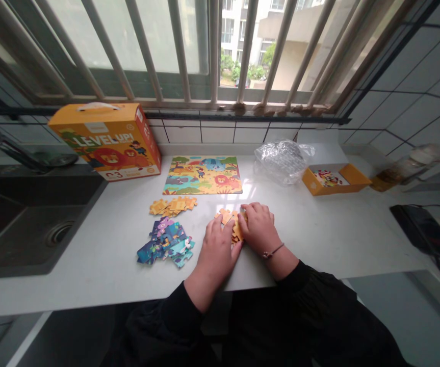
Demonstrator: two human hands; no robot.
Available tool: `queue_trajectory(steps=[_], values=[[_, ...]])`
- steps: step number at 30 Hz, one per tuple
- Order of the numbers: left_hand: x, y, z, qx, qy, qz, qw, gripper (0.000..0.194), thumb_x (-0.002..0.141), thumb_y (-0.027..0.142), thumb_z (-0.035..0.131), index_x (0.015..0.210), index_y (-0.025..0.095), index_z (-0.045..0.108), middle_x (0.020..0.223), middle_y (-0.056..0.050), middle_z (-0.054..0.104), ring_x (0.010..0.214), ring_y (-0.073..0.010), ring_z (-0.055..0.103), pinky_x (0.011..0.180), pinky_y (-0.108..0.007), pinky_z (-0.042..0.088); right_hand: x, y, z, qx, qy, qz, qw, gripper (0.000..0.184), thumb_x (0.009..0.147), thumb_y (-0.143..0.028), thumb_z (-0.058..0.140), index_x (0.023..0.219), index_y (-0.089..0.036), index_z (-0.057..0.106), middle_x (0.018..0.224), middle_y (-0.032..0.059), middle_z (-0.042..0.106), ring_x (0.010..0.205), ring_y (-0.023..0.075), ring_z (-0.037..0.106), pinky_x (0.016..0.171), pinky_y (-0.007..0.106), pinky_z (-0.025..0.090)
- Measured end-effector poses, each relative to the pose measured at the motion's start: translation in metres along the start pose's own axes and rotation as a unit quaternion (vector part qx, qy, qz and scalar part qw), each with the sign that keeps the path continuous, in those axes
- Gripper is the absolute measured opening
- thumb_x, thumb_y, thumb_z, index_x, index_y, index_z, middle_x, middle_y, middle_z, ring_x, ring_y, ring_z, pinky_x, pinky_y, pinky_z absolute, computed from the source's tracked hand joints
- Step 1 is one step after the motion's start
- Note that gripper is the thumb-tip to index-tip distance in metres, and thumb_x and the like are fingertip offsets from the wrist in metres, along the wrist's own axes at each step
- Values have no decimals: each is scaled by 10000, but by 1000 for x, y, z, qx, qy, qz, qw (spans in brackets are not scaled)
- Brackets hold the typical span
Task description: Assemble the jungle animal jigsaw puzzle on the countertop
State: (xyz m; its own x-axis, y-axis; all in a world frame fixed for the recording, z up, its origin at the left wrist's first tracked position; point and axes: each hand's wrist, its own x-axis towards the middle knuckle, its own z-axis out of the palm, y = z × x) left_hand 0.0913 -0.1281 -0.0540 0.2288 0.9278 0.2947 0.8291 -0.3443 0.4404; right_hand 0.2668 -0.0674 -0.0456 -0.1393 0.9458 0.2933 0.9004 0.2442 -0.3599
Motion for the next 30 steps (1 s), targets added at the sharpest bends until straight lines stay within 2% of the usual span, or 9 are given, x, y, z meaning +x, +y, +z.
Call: queue_trajectory(steps=[5,7,9,12,15,18,21,25,30], values=[[0,1,-1,33,28,-33,999,799,967,520,831,1612,195,489,1781,-311,362,1656,-526,340,1288,-763,367,1,-2,0,-24,-15,-10,1000,292,1140,-419,520,1205,-225,728,1133,153,711,1074,334,613,946,451,500],[0,1,0,47,30,-56,997,883,951,549,846,1626,148,443,1752,-353,385,1646,-548,349,1291,-784,338,3,-1,-1,-24,-28,-15,999,315,1158,-419,486,1112,-216,722,1077,140,702,1021,311,626,928,428,494],[2,0,-1,41,24,-62,997,886,954,519,850,1628,136,423,1688,-340,477,1596,-521,438,1304,-769,329,4,0,-1,-24,-34,-29,999,362,1172,-421,450,1023,-220,712,1025,128,688,965,287,631,911,409,494],[5,0,-5,-4,11,-42,999,778,977,404,833,1615,204,437,1574,-233,608,1509,-432,553,1329,-717,330,6,1,-1,-29,-39,-53,997,424,1182,-416,406,941,-224,697,993,124,669,923,274,626,891,403,504],[8,0,-9,-49,-4,-30,998,700,974,303,820,1580,240,474,1497,-175,661,1452,-384,601,1323,-678,360,6,-2,-2,-23,-40,-68,997,415,1182,-401,403,947,-221,695,1023,137,669,968,289,623,923,421,513],[10,2,-13,-69,-13,-24,997,655,954,245,820,1535,238,517,1433,-155,693,1372,-366,642,1291,-655,412,6,-6,-4,-10,-20,-69,997,344,1171,-396,451,1003,-219,694,1170,159,691,1078,306,617,979,434,498],[8,2,-14,-48,9,-35,998,645,930,266,842,1500,219,544,1430,-174,676,1375,-382,633,1254,-634,464,5,-9,-4,-10,-8,-72,997,279,1165,-397,494,1041,-223,674,1200,139,709,1098,301,607,957,421,472],[8,-3,-6,13,37,-91,995,895,846,395,934,1570,129,480,1679,-308,488,1603,-505,431,1318,-685,374,4,-6,1,-12,9,-76,997,211,1150,-370,544,1051,-222,659,1065,107,714,1015,285,589,904,403,441],[16,-12,1,3,4,-100,995,1063,801,419,957,1659,153,389,1741,-282,467,1663,-487,371,1372,-679,279,5,-1,9,3,2,-90,996,194,1145,-355,573,1129,-200,689,1102,119,737,1028,285,608,930,406,440]])
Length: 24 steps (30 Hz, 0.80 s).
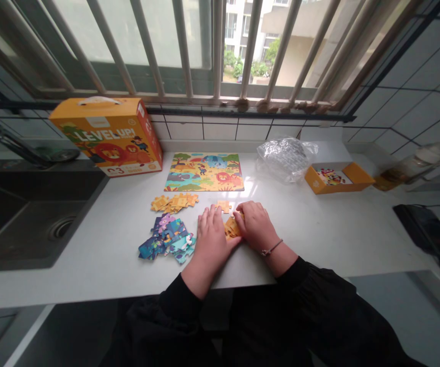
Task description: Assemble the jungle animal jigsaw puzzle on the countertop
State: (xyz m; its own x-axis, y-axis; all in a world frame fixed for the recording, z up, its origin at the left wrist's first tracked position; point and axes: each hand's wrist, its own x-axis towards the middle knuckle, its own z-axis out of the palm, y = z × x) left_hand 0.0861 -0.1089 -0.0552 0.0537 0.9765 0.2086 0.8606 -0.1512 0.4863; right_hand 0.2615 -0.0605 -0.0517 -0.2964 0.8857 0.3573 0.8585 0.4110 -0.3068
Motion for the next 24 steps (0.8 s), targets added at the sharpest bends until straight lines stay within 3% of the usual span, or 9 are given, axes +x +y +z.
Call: queue_trajectory(steps=[3,12,17,20,24], values=[[6,1,-3,-20,-15,0,1000,1088,762,388,978,1656,152,405,1688,-264,534,1626,-472,427,1379,-666,262,0,1,2,-1,-2,-4,1000,237,1149,-362,568,1225,-183,703,1171,139,748,1088,302,615,960,421,445],[8,6,-14,-92,-35,32,995,826,796,243,918,1526,254,532,1543,-159,679,1451,-382,612,1358,-670,276,3,-3,-1,-33,-23,0,999,418,1142,-456,566,1443,-184,667,1203,162,715,1098,343,596,924,452,467],[8,4,-14,-102,-30,41,993,728,791,233,906,1443,263,584,1443,-132,709,1392,-371,646,1342,-670,318,5,-3,-4,-7,-12,3,1000,275,1114,-451,617,1224,-218,713,1295,164,686,1157,332,607,957,442,472],[9,0,-9,-97,-7,36,995,827,741,255,950,1475,220,572,1551,-194,628,1502,-408,561,1326,-626,376,6,-4,-6,7,-7,-10,1000,199,1107,-418,624,1101,-227,680,1440,171,670,1270,337,594,995,452,460],[9,-4,-3,-90,-11,42,995,926,733,264,959,1549,210,523,1641,-220,579,1582,-433,491,1355,-653,321,7,-4,-8,21,-30,-24,999,131,1098,-355,622,1066,-230,647,1213,126,742,1125,307,630,927,428,447]])
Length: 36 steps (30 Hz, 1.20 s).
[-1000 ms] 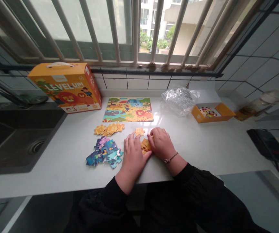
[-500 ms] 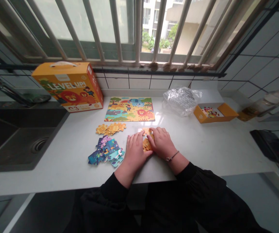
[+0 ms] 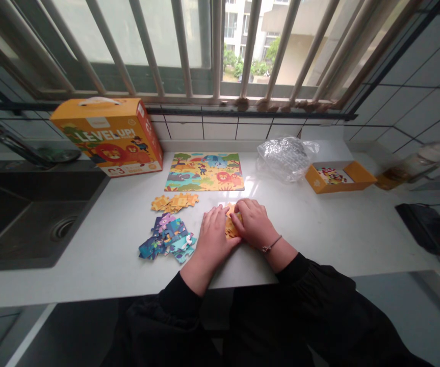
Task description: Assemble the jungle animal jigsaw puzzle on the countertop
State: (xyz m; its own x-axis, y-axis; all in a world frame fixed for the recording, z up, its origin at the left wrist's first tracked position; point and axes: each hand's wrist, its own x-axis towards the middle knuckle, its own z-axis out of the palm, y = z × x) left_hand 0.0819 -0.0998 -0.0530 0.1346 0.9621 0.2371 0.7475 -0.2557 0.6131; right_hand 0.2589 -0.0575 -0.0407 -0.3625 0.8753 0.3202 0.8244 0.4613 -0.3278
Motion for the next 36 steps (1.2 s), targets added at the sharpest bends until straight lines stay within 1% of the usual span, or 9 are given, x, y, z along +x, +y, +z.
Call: queue_trajectory(steps=[4,12,18,22,24,27,29,33,36], values=[[1,2,-3,-14,-10,7,1000,879,756,244,934,1535,238,527,1620,-187,611,1553,-416,523,1346,-669,325,0,1,3,13,4,-14,1000,98,1084,-316,618,1078,-223,650,1049,90,732,994,291,629,871,416,444],[1,9,-12,-18,-4,2,1000,806,743,229,948,1457,226,575,1452,-152,670,1417,-397,591,1282,-633,414,-1,6,11,19,46,-32,998,161,1113,-327,555,1103,-197,650,1041,116,720,948,288,628,887,417,489],[0,9,-12,-11,-12,-2,1000,745,763,234,922,1431,228,595,1468,-155,659,1421,-395,589,1269,-616,428,-4,-2,1,16,43,-42,998,205,1143,-346,517,1088,-208,659,1017,88,683,878,232,652,782,341,499],[0,11,-15,-4,-32,-10,999,583,785,262,914,1309,232,659,1477,-163,661,1425,-398,590,1279,-621,422,-4,-6,-4,12,27,-42,999,261,1165,-404,520,1093,-217,687,1067,90,687,870,215,658,751,325,506],[0,12,-15,-6,-37,-10,999,549,795,258,906,1285,236,658,1424,-147,698,1397,-385,614,1310,-634,379,-3,-6,-3,26,22,-45,998,263,1168,-404,520,1147,-214,702,1128,105,689,935,225,676,797,332,538],[0,13,-14,-18,-33,-13,999,674,780,213,899,1383,259,602,1411,-115,727,1370,-373,647,1344,-662,308,-2,-6,-1,48,26,-53,997,278,1162,-372,529,1275,-190,706,1248,152,677,1127,268,676,964,379,571],[-1,13,-13,-27,-28,-6,999,755,777,186,891,1449,279,558,1445,-100,718,1375,-368,650,1348,-661,300,-1,-5,1,45,17,-58,997,300,1162,-374,533,1294,-175,716,1265,164,679,1173,287,654,1035,418,556],[-5,13,-14,-5,1,-3,1000,769,778,197,925,1450,239,553,1398,-124,701,1327,-365,640,1243,-562,459,0,-3,1,6,-19,-69,997,301,1169,-357,517,1097,-179,749,1116,134,699,1063,289,617,1004,439,523],[-9,17,-17,68,13,-31,997,740,791,287,977,1411,215,580,1378,-151,682,1290,-391,624,1125,-531,526,0,-4,-1,-17,-31,-77,996,311,1164,-339,516,979,-199,723,1070,127,696,1020,284,586,954,422,494]])
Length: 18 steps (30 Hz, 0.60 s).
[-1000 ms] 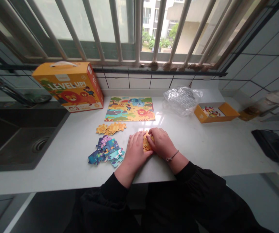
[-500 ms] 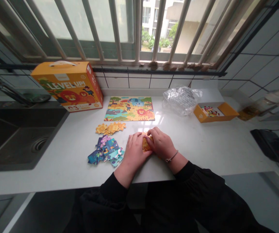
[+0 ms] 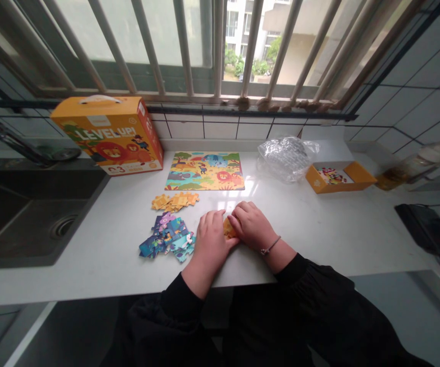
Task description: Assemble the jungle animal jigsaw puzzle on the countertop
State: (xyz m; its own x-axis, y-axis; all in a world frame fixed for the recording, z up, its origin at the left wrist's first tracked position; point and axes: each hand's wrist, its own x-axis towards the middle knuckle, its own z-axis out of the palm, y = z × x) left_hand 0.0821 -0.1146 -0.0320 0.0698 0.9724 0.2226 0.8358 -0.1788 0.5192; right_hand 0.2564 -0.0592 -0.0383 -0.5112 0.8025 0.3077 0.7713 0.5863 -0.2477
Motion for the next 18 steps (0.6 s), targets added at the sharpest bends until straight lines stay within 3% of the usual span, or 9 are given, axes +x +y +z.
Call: queue_trajectory(steps=[4,9,15,18], values=[[-4,5,-5,86,-43,-21,995,577,840,401,979,1269,227,635,1231,-122,706,1145,-384,654,944,-499,546,0,-1,-1,-5,-3,-5,1000,320,1169,-376,508,965,-211,691,999,111,683,970,279,569,905,403,463],[-4,6,-7,97,-64,-12,993,445,872,366,963,1113,234,613,1154,-96,697,1094,-345,663,919,-456,534,-3,-2,-3,-1,14,-4,1000,394,1185,-456,455,979,-204,679,959,100,665,895,258,575,835,376,442],[1,3,-3,49,-47,-10,998,412,869,315,941,1049,251,575,1132,-75,695,1084,-331,672,925,-438,530,-7,-2,-9,7,-16,0,1000,477,1181,-535,477,936,-208,725,988,66,675,757,170,579,682,321,367],[4,5,-5,-10,-67,-21,997,385,872,297,911,1009,262,553,1046,-62,716,1027,-333,705,875,-417,522,-8,0,-10,9,-14,-7,1000,546,1190,-552,445,873,-208,726,990,65,683,737,153,577,659,316,356]])
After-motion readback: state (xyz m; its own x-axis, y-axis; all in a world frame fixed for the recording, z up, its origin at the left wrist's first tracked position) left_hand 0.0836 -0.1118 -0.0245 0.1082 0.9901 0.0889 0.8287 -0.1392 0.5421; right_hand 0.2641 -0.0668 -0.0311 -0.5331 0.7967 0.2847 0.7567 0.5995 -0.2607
